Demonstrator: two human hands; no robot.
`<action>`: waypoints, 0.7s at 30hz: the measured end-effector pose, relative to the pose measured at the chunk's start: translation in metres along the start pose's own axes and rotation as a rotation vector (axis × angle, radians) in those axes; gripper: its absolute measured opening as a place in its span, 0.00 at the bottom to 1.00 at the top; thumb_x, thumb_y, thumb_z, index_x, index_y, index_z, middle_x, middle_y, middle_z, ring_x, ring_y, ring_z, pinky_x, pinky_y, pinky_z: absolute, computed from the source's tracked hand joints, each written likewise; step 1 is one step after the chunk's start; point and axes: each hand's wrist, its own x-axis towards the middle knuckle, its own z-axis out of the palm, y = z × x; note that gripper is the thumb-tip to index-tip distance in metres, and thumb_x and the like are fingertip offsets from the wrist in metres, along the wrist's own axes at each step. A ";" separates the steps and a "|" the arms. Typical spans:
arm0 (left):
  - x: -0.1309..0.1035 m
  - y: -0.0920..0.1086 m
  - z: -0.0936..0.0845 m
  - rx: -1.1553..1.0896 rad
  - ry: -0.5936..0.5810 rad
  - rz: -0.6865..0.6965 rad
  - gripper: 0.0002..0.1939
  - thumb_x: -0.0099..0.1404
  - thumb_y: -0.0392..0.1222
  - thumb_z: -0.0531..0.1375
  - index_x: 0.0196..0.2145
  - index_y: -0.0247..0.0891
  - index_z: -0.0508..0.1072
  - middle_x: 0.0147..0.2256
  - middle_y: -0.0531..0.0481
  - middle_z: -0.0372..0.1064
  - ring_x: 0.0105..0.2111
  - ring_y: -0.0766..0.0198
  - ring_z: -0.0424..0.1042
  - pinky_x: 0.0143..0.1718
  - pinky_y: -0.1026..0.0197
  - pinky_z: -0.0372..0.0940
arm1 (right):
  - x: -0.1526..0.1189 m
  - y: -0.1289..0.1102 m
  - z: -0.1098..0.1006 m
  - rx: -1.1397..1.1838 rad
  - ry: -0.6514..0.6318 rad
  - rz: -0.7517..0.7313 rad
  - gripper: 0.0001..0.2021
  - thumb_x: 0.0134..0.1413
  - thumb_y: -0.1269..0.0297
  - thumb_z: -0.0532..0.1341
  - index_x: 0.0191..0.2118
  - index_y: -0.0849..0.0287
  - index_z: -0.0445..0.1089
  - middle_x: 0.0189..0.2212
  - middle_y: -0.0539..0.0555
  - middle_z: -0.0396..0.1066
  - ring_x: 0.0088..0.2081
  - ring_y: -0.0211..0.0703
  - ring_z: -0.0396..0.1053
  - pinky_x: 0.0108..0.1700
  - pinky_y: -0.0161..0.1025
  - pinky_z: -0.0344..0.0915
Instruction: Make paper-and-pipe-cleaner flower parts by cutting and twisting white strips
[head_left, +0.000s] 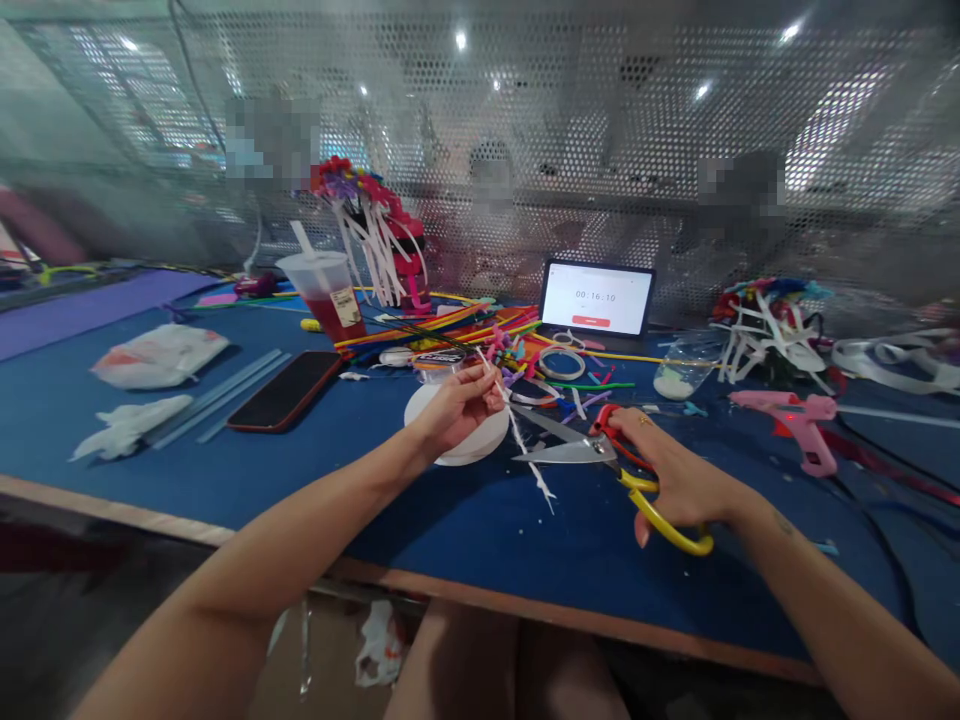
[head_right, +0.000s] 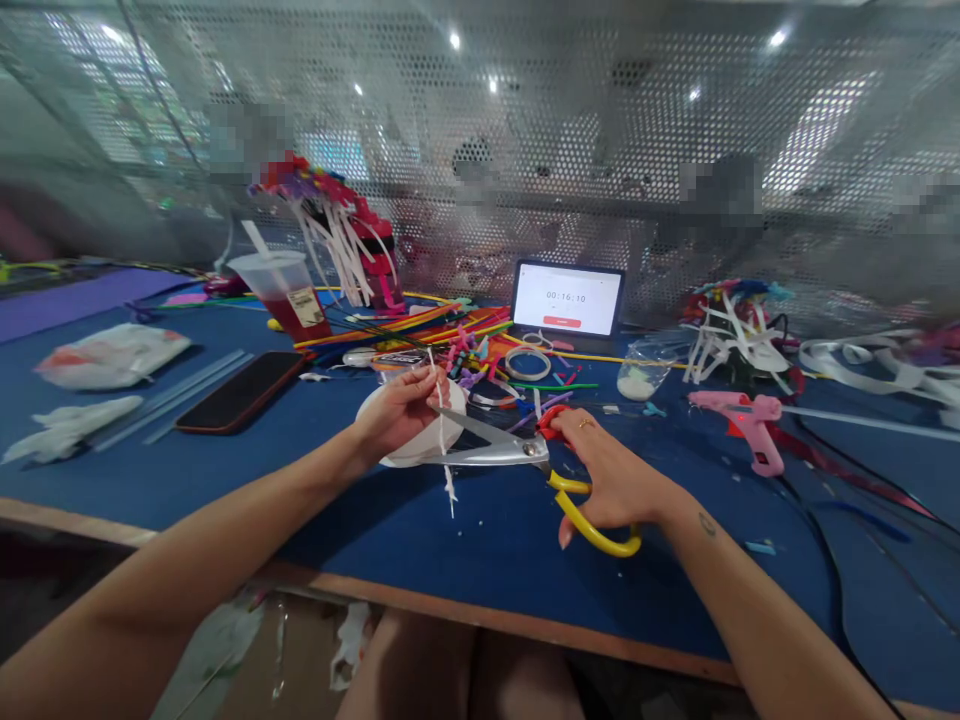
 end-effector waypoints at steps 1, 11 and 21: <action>0.000 -0.001 0.000 0.001 -0.014 0.006 0.07 0.56 0.31 0.59 0.22 0.31 0.66 0.20 0.53 0.59 0.19 0.75 0.57 0.22 0.70 0.57 | 0.001 -0.002 0.002 -0.006 0.002 -0.005 0.46 0.25 0.44 0.68 0.52 0.63 0.53 0.49 0.65 0.57 0.51 0.57 0.58 0.51 0.49 0.59; 0.000 -0.006 -0.001 0.025 -0.023 -0.009 0.06 0.55 0.32 0.60 0.22 0.31 0.67 0.18 0.54 0.58 0.18 0.75 0.57 0.22 0.69 0.55 | 0.009 -0.012 0.015 -0.140 0.032 -0.013 0.33 0.27 0.43 0.66 0.40 0.61 0.62 0.37 0.61 0.65 0.41 0.55 0.63 0.42 0.49 0.61; -0.002 -0.008 0.001 0.063 -0.037 -0.013 0.08 0.55 0.34 0.61 0.22 0.32 0.66 0.17 0.54 0.56 0.18 0.74 0.56 0.22 0.69 0.55 | 0.009 -0.019 0.013 -0.312 0.085 -0.035 0.35 0.26 0.37 0.63 0.38 0.61 0.64 0.32 0.60 0.69 0.35 0.51 0.66 0.44 0.48 0.58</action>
